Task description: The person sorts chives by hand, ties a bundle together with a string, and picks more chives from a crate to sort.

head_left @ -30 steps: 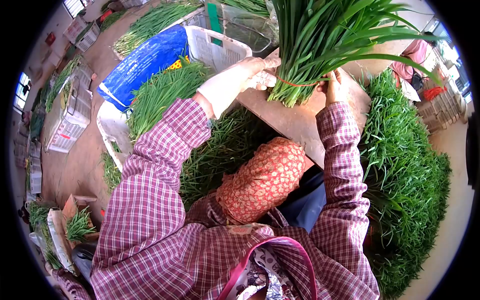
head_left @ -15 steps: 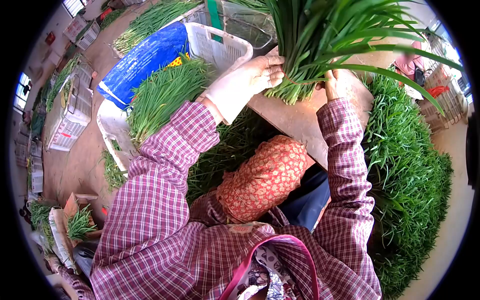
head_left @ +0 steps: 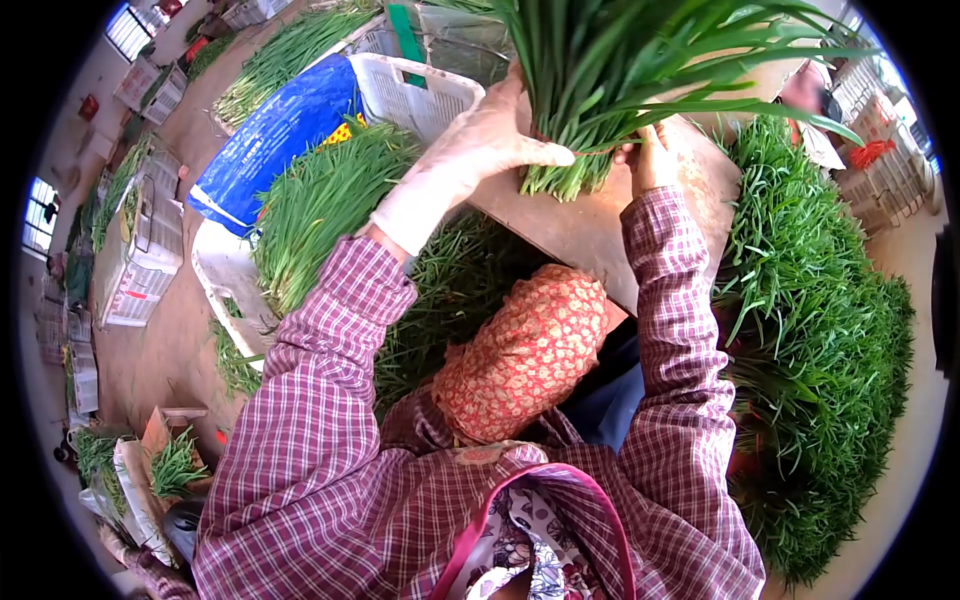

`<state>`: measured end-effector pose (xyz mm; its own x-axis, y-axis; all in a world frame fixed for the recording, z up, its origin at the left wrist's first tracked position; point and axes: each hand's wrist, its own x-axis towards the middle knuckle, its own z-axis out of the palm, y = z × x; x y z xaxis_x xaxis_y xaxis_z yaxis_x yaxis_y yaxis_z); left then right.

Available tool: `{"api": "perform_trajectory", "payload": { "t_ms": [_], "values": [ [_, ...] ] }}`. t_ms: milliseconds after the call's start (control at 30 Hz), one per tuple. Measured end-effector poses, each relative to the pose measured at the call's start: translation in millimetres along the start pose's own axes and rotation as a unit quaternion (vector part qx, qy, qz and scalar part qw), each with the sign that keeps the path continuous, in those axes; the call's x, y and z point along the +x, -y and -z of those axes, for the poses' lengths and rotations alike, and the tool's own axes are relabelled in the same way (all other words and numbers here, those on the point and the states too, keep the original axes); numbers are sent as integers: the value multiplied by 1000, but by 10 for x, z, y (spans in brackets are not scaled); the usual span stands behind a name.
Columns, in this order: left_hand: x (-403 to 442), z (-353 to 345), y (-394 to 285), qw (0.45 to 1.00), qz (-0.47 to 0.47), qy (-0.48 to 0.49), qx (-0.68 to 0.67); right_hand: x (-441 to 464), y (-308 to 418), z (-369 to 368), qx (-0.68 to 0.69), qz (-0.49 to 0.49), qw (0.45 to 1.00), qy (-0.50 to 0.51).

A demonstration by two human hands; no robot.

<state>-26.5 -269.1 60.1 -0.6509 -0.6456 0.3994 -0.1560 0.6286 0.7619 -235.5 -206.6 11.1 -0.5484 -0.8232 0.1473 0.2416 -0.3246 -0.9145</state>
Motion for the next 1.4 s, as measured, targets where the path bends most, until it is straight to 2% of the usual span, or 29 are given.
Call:
{"api": "perform_trajectory", "payload": {
  "t_ms": [67, 100, 200, 267, 367, 400, 467, 500, 533, 600, 667, 733, 800, 867, 933, 1000, 1067, 1100, 1133, 1200, 1233, 1267, 1300, 1333, 1400],
  "values": [
    [215, -154, 79, 985, -54, -26, -161, -25, 31, -91, 1, -10, 1000, 13],
    [290, -187, 97, 968, -19, -31, -249, -9, 26, -97, 10, -6, 999, 41],
    [508, -237, 80, 940, -32, -62, -333, 70, 104, -187, 39, -17, 997, 59],
    [625, -151, -7, 932, -102, -21, -346, 56, 284, -210, 56, 20, 996, 59],
    [620, 20, -403, 935, -42, 35, -350, -46, 586, -258, 108, 58, 989, 84],
    [612, 11, -432, 939, -47, 24, -341, -60, 574, -214, 129, 66, 984, 99],
    [701, -90, -193, 937, -69, 16, -341, -155, 456, -135, 104, 65, 989, 83],
    [624, -147, -210, 934, -65, 48, -348, -188, 296, -58, 74, 37, 995, 63],
    [595, -299, 19, 945, -72, 28, -317, -160, 57, 57, 61, 5, 997, 51],
    [601, -356, 11, 937, -53, 3, -345, -225, -9, 32, 166, 18, 986, 18],
    [773, -267, -34, 950, -24, 86, -298, -234, 35, 8, 161, 47, 985, 26],
    [825, -160, -280, 926, 5, 127, -355, -295, 116, -55, 201, 50, 977, 42],
    [975, -87, -386, 894, 77, 233, -375, -467, 162, -134, 279, 36, 959, 28],
    [1015, -125, -434, 894, 113, 254, -351, -663, 114, -135, 312, 28, 949, 39],
    [977, -190, -482, 842, 193, 343, -369, -881, 79, -153, 345, 17, 938, 35],
    [967, -407, -242, 820, 217, 392, -357, -1063, -72, -77, 372, -31, 927, 29],
    [851, -572, 32, 807, 298, 374, -346, -1202, -323, 81, 366, -80, 927, 25],
    [784, -625, 147, 799, 293, 395, -347, -1226, -357, 142, 356, -113, 928, 12],
    [748, -614, 273, 846, 247, 387, -272, -1246, -392, 196, 345, -146, 927, -1],
    [728, -453, 245, 831, 300, 387, -263, -1240, -224, 145, 284, -146, 948, 7],
    [665, -323, 138, 902, 246, 324, -146, -1248, -167, 105, 229, -130, 965, 10],
    [559, -224, 51, 901, 247, 325, -145, -1247, -152, 127, 231, -130, 964, 9],
    [478, -135, -13, 930, 183, 317, 42, -1233, -139, 158, 173, -124, 977, 26],
    [385, -89, -76, 921, 113, 295, 226, -1223, -130, 175, 114, -119, 985, 45],
    [86, -74, -337, 867, 147, 341, 332, -1217, 61, 159, 5, -82, 996, 34]
  ]
}}
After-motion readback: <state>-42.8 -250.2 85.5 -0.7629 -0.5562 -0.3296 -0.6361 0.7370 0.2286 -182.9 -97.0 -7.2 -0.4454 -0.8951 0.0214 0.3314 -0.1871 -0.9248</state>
